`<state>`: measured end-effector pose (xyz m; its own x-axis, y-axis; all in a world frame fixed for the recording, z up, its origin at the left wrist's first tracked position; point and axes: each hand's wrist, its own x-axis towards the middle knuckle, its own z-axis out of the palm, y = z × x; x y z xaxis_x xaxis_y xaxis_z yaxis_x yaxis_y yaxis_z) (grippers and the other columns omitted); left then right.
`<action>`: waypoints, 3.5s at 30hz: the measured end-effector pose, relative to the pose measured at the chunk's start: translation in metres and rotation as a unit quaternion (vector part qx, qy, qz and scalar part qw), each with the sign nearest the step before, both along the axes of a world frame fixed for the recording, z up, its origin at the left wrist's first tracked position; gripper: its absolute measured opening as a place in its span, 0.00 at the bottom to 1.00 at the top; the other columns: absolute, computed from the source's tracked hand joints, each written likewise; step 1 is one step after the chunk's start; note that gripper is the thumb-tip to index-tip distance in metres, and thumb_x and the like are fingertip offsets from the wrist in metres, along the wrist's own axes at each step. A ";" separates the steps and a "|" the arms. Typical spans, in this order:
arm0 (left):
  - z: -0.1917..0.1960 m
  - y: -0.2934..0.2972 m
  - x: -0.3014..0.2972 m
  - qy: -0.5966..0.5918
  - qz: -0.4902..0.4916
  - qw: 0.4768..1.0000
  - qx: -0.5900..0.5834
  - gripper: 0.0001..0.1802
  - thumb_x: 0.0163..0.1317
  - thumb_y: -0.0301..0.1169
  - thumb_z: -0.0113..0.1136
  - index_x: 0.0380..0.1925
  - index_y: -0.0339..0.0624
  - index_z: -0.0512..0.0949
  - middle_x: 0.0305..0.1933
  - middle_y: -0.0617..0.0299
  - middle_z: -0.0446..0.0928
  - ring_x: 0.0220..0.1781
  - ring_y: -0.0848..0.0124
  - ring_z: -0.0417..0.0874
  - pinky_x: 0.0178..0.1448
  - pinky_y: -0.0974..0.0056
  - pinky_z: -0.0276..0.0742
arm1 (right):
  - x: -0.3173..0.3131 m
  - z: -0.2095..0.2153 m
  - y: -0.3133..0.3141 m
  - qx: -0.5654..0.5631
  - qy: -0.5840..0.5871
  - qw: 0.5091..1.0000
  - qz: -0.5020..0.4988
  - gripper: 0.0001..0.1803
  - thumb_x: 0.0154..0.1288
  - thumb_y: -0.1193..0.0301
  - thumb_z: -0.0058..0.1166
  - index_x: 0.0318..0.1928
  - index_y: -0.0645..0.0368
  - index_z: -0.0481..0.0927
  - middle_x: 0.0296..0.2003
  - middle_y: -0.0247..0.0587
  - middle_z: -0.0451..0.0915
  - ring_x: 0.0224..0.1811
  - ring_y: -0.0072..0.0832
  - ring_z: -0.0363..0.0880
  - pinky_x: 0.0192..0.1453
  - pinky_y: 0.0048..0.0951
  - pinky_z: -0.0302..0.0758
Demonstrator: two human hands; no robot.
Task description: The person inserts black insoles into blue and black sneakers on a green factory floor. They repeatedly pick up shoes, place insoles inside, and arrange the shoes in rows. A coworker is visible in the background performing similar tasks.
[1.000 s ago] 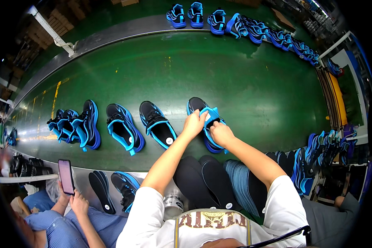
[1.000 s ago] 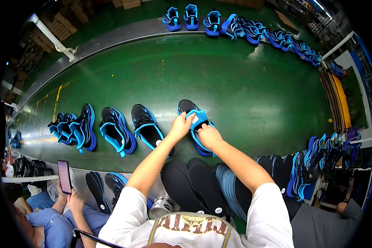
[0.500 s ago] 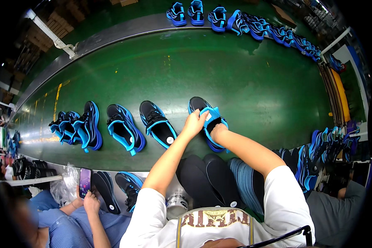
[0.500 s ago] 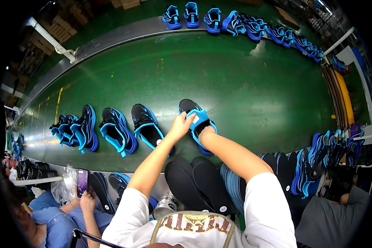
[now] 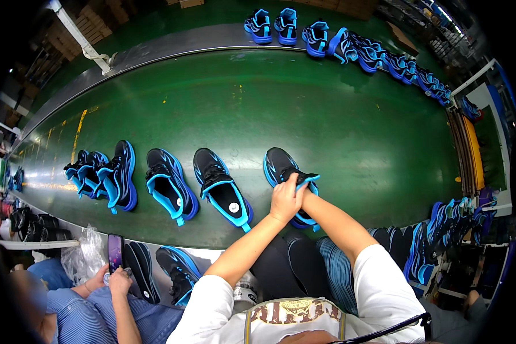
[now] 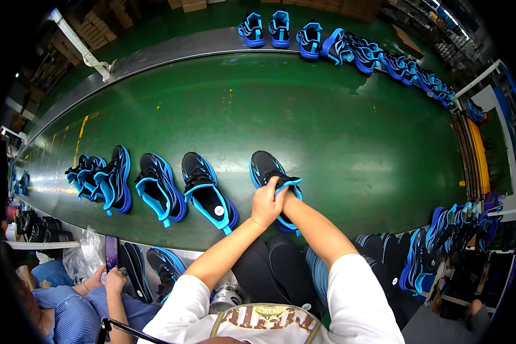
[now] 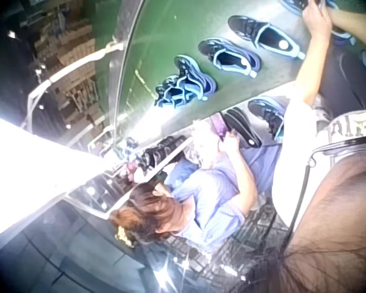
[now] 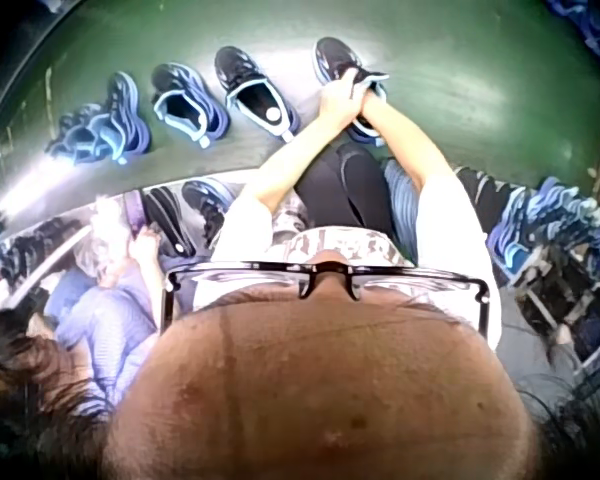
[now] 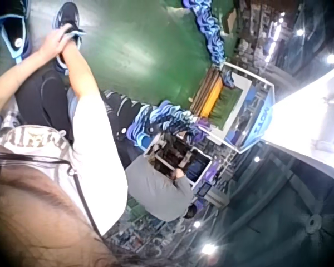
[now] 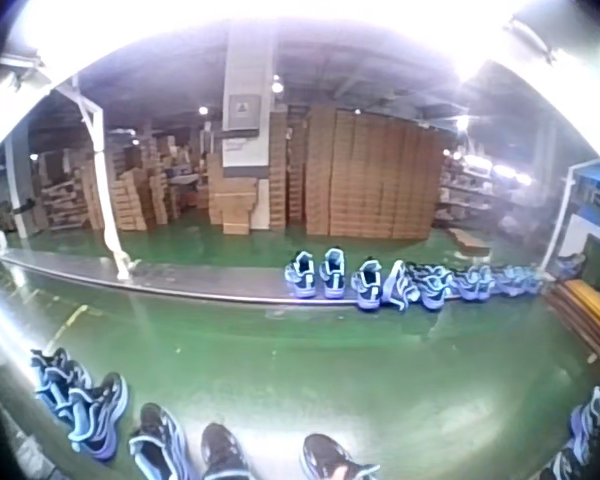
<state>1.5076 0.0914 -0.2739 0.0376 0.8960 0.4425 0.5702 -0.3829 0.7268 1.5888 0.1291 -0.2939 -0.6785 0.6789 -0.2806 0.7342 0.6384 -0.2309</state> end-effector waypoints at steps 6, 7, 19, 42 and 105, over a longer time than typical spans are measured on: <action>0.001 0.002 0.006 0.085 -0.030 0.994 0.065 0.20 0.46 0.31 0.56 0.40 0.33 0.68 0.20 0.57 0.69 0.22 0.63 0.69 0.28 0.63 0.62 | -0.003 -0.001 0.009 -0.030 -0.036 0.998 -0.036 0.18 0.52 0.68 0.41 0.45 0.61 0.70 0.46 0.52 0.68 0.52 0.41 0.64 0.54 0.36 0.61; 0.002 0.003 0.008 0.104 -0.034 0.990 0.084 0.20 0.46 0.31 0.56 0.40 0.33 0.68 0.20 0.58 0.69 0.21 0.64 0.69 0.27 0.63 0.61 | -0.004 0.002 0.014 -0.042 -0.051 0.997 -0.037 0.18 0.52 0.68 0.41 0.44 0.61 0.70 0.46 0.52 0.68 0.52 0.41 0.64 0.54 0.36 0.61; 0.000 0.041 -0.011 -0.018 0.114 0.953 -0.281 0.21 0.56 0.45 0.44 0.25 0.34 0.70 0.20 0.42 0.71 0.26 0.48 0.74 0.28 0.53 0.67 | 0.006 0.108 -0.013 -0.215 -0.256 0.939 0.078 0.36 0.53 0.51 0.22 0.46 0.71 0.69 0.47 0.53 0.69 0.55 0.42 0.61 0.65 0.42 0.30; 0.077 0.027 -0.054 0.364 -0.155 0.913 0.099 0.11 0.41 0.24 0.54 0.29 0.42 0.70 0.14 0.65 0.62 0.17 0.68 0.66 0.23 0.64 0.60 | 0.062 0.079 -0.072 0.039 0.170 0.980 -0.095 0.09 0.52 0.66 0.48 0.31 0.58 0.76 0.22 0.35 0.70 0.28 0.29 0.69 0.34 0.28 0.64; 0.043 0.040 0.027 0.330 -0.036 0.935 -0.127 0.12 0.41 0.27 0.53 0.28 0.40 0.64 0.21 0.55 0.71 0.25 0.60 0.76 0.26 0.57 0.70 | 0.079 0.062 -0.052 -0.019 0.010 0.999 0.049 0.19 0.42 0.69 0.48 0.38 0.63 0.73 0.42 0.43 0.70 0.51 0.33 0.63 0.58 0.43 0.51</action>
<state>1.5347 0.1315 -0.2311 0.2910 0.9537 0.0754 0.9060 -0.3001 0.2986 1.6680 0.0767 -0.2322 -0.7464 0.5983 -0.2915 0.6643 0.6968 -0.2706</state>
